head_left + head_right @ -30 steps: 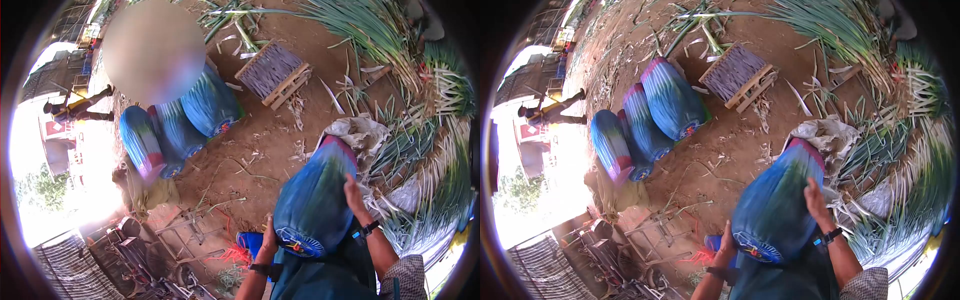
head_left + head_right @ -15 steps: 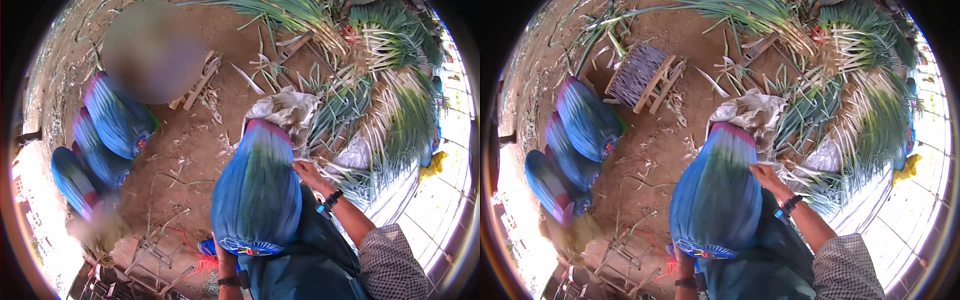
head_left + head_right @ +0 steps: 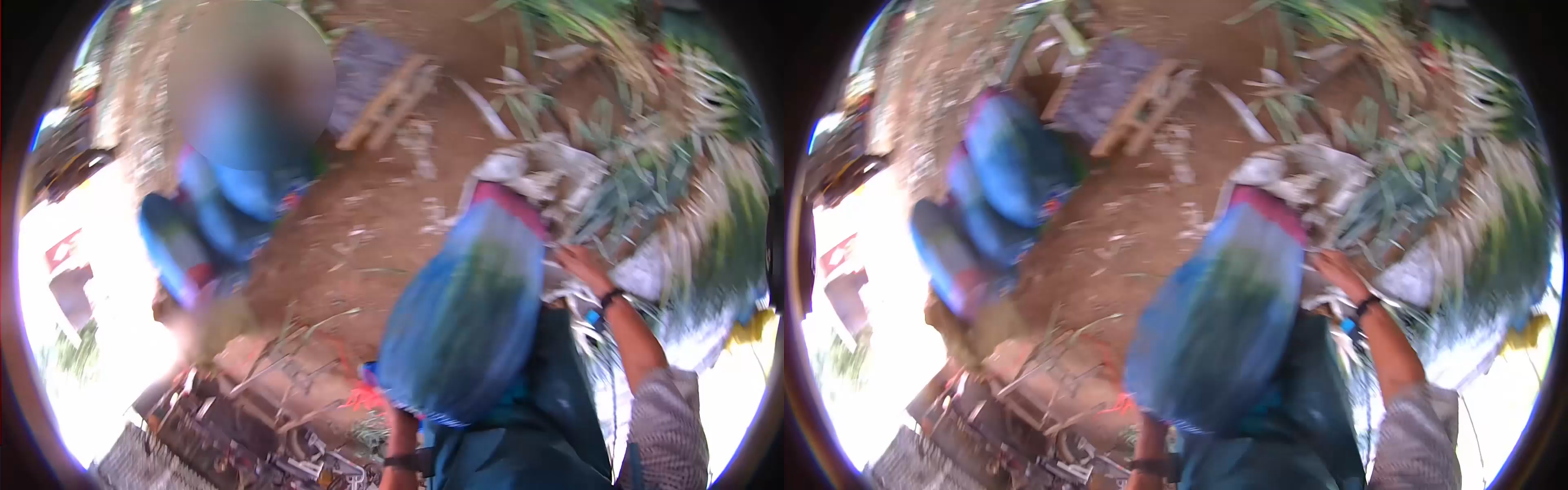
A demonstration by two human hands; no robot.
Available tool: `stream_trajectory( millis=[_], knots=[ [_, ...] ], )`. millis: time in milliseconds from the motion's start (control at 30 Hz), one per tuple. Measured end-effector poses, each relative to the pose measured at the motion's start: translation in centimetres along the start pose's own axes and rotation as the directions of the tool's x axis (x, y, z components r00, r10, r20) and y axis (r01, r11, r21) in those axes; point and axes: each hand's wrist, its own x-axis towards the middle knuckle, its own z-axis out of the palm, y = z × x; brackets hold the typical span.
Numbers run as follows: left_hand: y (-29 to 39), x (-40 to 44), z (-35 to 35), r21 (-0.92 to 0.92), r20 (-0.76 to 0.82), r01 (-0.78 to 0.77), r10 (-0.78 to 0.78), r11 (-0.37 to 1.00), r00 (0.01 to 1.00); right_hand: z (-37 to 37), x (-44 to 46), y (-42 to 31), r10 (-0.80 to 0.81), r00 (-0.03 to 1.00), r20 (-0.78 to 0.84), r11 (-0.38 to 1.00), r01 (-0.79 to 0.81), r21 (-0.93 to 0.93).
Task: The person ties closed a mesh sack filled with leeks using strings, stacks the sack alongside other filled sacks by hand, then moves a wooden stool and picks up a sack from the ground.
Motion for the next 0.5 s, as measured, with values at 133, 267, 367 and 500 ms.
stream_trajectory(
  millis=[133,267,367,500],
  knots=[
    [-3.4,0.3,0.8,0.059,-0.097,0.083,-0.077,0.995,0.992,0.7,5.2,3.7,0.015,0.999,-0.039,0.990,-0.010,0.138],
    [-6.4,0.6,0.8,0.092,-0.168,0.158,-0.141,0.983,0.976,2.9,11.8,4.5,0.031,0.994,-0.104,0.999,-0.027,0.042],
    [-8.6,1.6,0.5,0.094,-0.184,0.215,-0.195,0.972,0.963,5.3,16.2,3.9,-0.070,0.975,-0.212,0.997,0.071,-0.002],
    [-8.9,2.3,-1.1,0.097,-0.219,0.258,-0.232,0.961,0.948,8.2,21.1,3.2,-0.045,0.971,-0.235,0.998,0.032,-0.057]
  ],
)
